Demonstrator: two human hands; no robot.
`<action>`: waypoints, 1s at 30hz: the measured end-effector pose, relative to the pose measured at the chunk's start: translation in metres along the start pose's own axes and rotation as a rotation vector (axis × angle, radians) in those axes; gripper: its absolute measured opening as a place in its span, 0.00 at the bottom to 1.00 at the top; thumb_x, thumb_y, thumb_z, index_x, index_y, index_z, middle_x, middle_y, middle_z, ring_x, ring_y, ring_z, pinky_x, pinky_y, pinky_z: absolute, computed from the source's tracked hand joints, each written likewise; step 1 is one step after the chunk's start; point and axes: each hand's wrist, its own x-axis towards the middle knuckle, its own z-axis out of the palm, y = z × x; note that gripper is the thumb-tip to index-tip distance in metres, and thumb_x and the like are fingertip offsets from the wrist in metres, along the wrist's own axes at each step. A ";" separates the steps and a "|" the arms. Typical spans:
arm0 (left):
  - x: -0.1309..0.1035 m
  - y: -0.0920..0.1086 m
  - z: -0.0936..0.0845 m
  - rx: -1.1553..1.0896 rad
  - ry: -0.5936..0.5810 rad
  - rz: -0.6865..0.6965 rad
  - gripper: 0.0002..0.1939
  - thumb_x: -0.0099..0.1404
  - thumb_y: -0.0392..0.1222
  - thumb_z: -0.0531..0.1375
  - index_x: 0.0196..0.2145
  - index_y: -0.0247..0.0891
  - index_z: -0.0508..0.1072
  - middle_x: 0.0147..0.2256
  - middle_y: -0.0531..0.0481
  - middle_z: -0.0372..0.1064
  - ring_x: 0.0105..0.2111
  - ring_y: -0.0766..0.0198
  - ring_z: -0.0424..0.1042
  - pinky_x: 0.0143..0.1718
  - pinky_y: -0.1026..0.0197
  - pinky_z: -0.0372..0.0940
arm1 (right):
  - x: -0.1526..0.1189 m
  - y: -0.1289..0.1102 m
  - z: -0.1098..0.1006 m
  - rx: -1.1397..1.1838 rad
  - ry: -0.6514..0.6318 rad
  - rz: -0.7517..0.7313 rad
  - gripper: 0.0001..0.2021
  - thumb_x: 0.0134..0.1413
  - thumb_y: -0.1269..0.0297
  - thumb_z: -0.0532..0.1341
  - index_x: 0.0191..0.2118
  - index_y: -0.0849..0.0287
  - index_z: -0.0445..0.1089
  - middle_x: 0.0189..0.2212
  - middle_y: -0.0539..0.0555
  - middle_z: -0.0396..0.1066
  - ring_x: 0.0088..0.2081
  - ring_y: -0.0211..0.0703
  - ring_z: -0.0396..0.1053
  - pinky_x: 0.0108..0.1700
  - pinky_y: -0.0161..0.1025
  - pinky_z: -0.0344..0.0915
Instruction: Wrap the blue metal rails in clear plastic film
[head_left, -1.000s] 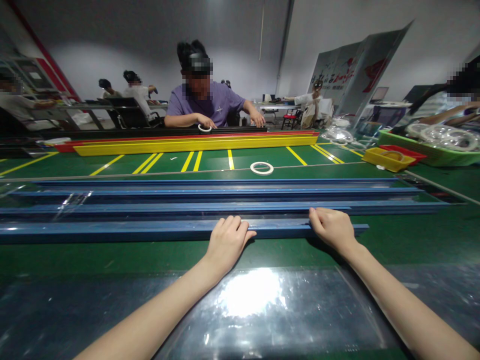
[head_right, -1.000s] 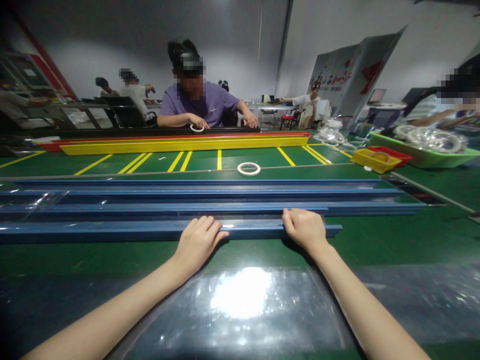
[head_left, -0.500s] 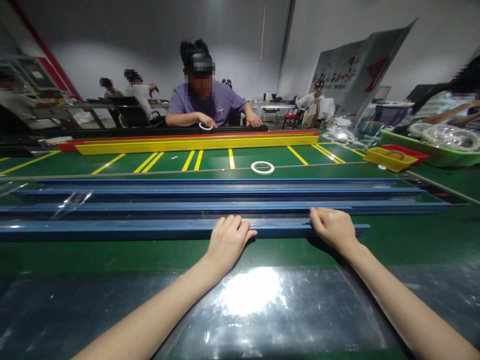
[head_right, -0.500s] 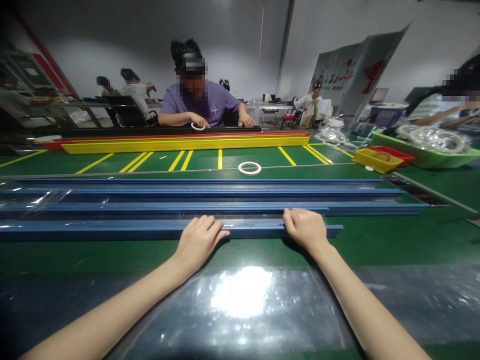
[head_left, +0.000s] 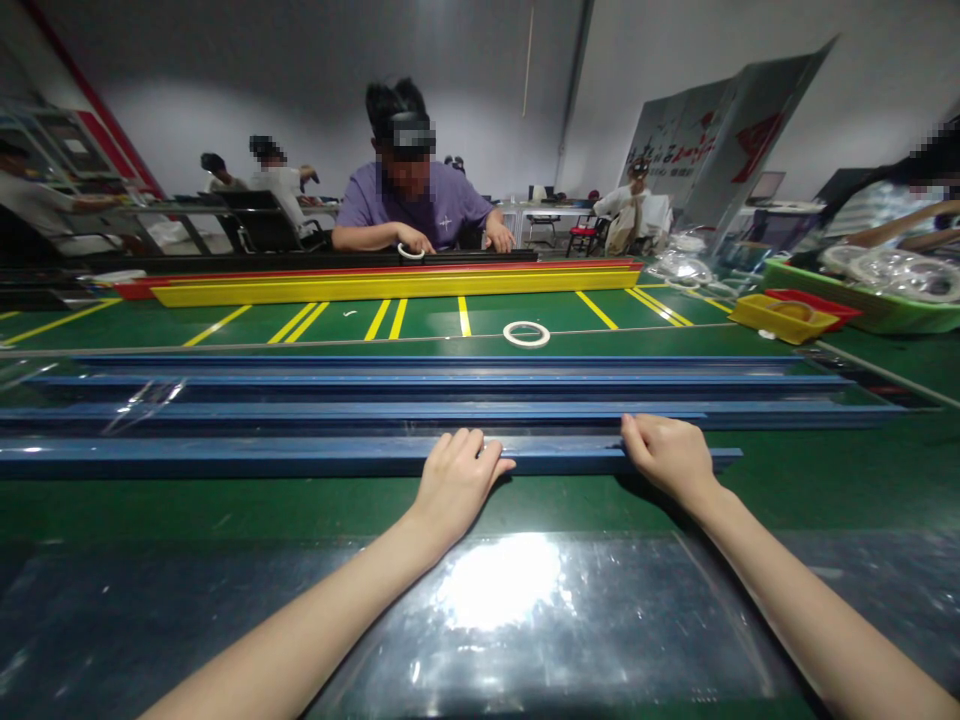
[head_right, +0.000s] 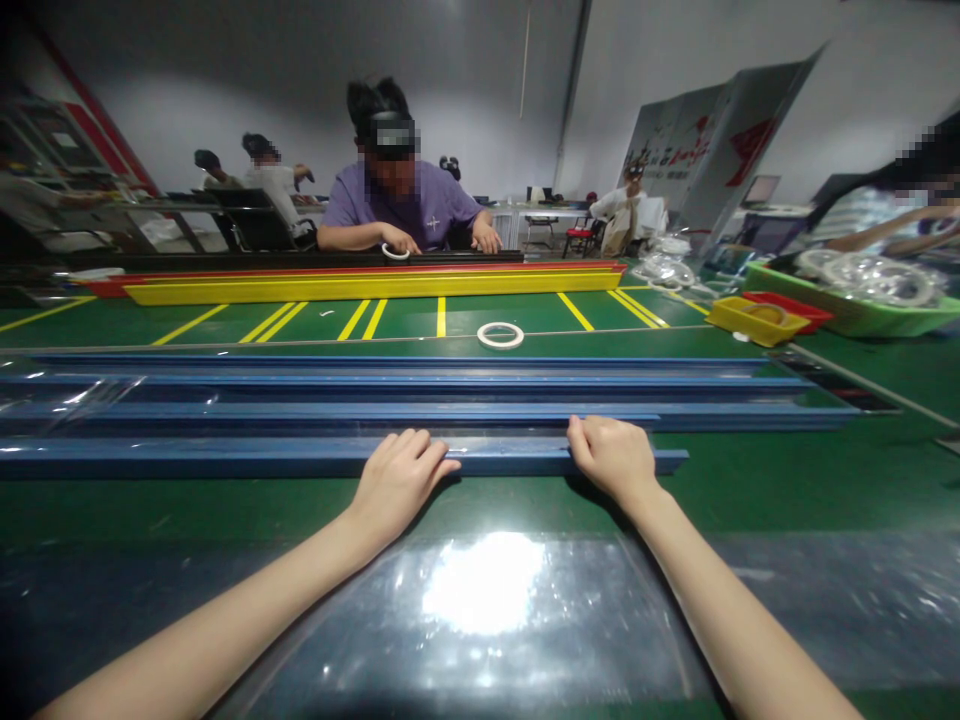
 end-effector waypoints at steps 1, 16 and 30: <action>0.000 0.000 0.000 0.000 0.000 -0.001 0.12 0.61 0.47 0.53 0.25 0.38 0.66 0.24 0.51 0.62 0.27 0.63 0.60 0.27 0.61 0.47 | 0.000 0.000 0.000 0.001 0.000 0.000 0.25 0.55 0.59 0.42 0.13 0.60 0.63 0.15 0.54 0.66 0.17 0.35 0.60 0.22 0.34 0.44; 0.000 0.000 0.001 0.002 0.012 0.005 0.12 0.61 0.47 0.53 0.25 0.38 0.66 0.24 0.51 0.62 0.26 0.62 0.59 0.27 0.61 0.47 | 0.000 0.000 0.000 0.000 -0.003 0.007 0.25 0.54 0.58 0.42 0.13 0.60 0.63 0.15 0.54 0.66 0.17 0.35 0.60 0.22 0.34 0.44; 0.000 0.000 0.001 0.004 0.021 0.010 0.13 0.62 0.47 0.52 0.24 0.38 0.66 0.23 0.51 0.62 0.26 0.63 0.59 0.27 0.61 0.46 | 0.001 0.000 0.000 0.010 -0.005 0.008 0.26 0.54 0.58 0.41 0.13 0.60 0.63 0.15 0.55 0.67 0.17 0.35 0.60 0.22 0.34 0.44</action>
